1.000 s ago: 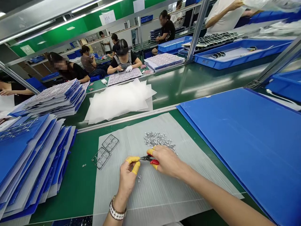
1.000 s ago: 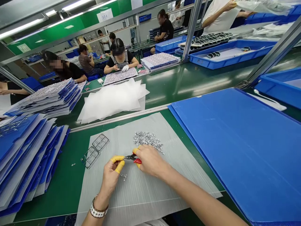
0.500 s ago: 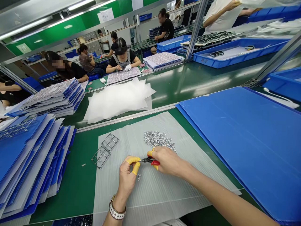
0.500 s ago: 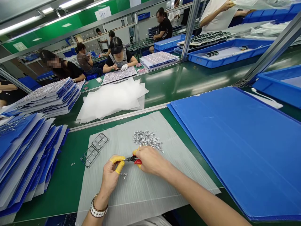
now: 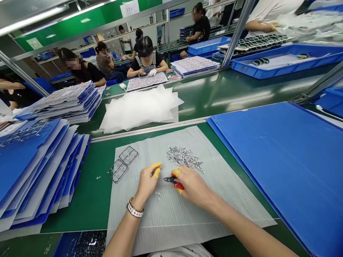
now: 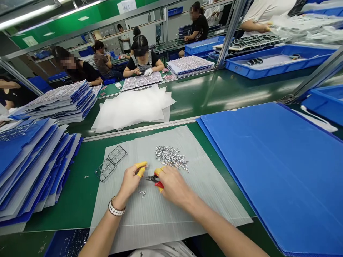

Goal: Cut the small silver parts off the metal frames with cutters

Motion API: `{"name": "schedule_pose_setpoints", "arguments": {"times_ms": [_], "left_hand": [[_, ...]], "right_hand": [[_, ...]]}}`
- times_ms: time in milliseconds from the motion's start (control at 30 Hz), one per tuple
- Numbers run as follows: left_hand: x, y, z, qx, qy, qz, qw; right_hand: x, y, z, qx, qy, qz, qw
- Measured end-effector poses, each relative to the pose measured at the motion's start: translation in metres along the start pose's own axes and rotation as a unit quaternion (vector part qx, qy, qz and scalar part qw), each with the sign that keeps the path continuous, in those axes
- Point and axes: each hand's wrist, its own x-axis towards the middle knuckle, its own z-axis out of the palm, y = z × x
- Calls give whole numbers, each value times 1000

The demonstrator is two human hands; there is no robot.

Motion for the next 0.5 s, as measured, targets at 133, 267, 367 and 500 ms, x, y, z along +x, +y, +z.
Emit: {"name": "schedule_pose_setpoints", "arguments": {"times_ms": [133, 267, 367, 500], "left_hand": [[-12, -13, -24, -6, 36, -22, 999], [-36, -23, -42, -30, 74, -53, 995], [-49, -30, -48, -41, 83, -56, 994], [-55, -36, -50, -30, 67, -18, 997]], "right_hand": [[4, -27, 23, 29, -47, -56, 997], [12, -41, 38, 18, -75, -72, 994], [16, -40, 41, 3, -92, -70, 993], [19, -36, 38, 0, -116, -66, 991]]}}
